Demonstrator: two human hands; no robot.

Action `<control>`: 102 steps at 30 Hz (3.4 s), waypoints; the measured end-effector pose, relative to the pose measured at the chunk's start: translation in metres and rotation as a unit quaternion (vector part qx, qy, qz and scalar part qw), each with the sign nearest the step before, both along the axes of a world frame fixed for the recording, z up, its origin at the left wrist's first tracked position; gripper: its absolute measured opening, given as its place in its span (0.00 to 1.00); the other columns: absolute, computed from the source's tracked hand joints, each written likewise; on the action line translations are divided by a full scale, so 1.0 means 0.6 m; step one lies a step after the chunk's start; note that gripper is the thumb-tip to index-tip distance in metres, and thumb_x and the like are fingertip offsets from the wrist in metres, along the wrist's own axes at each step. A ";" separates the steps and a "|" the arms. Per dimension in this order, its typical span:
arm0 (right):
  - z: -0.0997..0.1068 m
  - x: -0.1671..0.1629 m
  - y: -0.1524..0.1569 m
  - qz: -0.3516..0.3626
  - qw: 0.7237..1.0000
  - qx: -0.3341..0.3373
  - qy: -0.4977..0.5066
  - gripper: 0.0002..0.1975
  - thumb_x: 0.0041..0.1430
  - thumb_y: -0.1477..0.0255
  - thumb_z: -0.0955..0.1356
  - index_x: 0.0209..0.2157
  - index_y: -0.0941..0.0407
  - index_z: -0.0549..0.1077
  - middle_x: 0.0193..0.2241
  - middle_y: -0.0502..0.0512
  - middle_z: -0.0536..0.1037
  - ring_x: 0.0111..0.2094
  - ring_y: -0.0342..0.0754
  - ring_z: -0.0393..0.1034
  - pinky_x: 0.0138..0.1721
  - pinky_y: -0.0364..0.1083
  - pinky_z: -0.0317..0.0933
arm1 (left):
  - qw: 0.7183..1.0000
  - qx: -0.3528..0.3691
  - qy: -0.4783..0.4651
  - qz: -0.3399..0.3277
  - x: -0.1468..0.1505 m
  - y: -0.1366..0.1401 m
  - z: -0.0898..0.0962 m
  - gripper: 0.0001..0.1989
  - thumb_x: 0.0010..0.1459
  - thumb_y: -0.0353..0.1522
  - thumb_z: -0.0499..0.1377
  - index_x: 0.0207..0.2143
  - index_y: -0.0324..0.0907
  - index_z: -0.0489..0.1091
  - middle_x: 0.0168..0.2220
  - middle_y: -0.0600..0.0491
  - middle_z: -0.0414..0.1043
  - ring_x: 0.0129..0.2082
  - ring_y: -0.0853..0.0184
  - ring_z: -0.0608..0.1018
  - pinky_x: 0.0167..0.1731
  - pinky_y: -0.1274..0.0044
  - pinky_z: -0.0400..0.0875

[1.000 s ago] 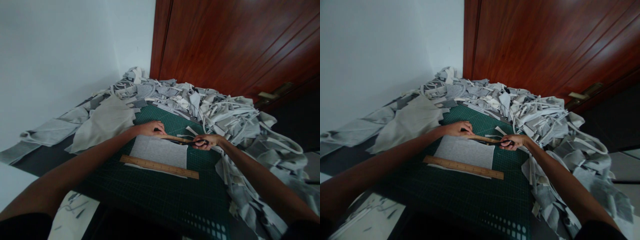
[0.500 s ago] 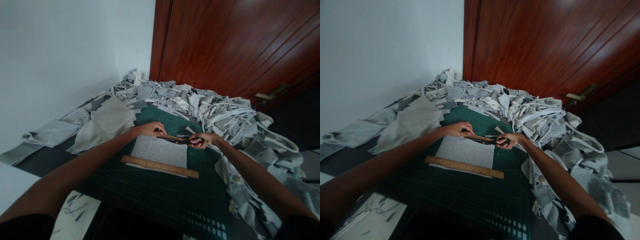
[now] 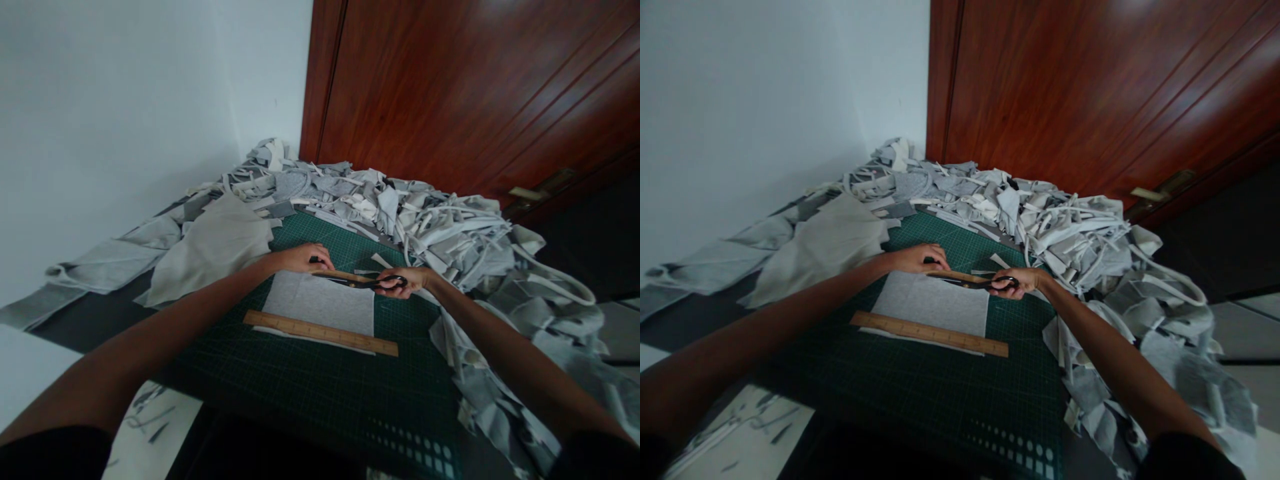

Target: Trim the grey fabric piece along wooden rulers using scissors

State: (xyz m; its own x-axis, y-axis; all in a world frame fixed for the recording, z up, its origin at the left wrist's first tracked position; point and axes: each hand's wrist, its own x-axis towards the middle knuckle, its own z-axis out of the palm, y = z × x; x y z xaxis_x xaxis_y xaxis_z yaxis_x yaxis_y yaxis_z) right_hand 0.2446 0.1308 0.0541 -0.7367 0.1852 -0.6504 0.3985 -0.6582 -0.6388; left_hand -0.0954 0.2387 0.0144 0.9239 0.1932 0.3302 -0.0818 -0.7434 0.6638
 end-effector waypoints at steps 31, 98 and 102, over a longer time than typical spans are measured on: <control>0.001 -0.032 0.016 0.005 1.000 0.007 -0.006 0.19 0.64 0.54 0.66 0.35 0.57 0.66 0.17 0.40 0.58 0.12 0.35 0.40 0.09 0.34 0.42 | 1.000 -0.019 -0.001 -0.007 -0.001 -0.001 0.006 0.14 0.69 0.42 0.60 0.45 0.44 0.82 0.40 0.47 0.80 0.43 0.63 0.76 0.48 0.71 0.65; -0.002 -0.067 0.021 -0.003 0.999 -0.001 -0.046 0.21 0.61 0.52 0.67 0.36 0.57 0.66 0.16 0.39 0.59 0.13 0.36 0.42 0.10 0.35 0.43 | 1.000 -0.018 0.016 -0.004 -0.003 -0.001 0.009 0.21 0.69 0.48 0.57 0.45 0.44 0.82 0.41 0.47 0.80 0.44 0.62 0.76 0.49 0.72 0.64; -0.005 -0.065 0.025 0.005 0.999 -0.009 -0.042 0.22 0.62 0.50 0.65 0.36 0.56 0.65 0.16 0.39 0.58 0.12 0.36 0.41 0.10 0.35 0.42 | 1.000 -0.019 0.018 -0.008 -0.002 -0.001 0.009 0.20 0.69 0.47 0.58 0.46 0.43 0.81 0.42 0.46 0.80 0.44 0.62 0.76 0.49 0.72 0.64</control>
State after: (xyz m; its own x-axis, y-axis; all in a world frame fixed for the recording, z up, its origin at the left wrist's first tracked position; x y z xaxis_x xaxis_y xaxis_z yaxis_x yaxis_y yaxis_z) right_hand 0.2055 0.1457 0.0511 -0.6817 0.1657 -0.7126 0.4559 -0.6656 -0.5909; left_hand -0.0967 0.2381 0.0199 0.9381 0.1893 0.2899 -0.0701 -0.7162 0.6943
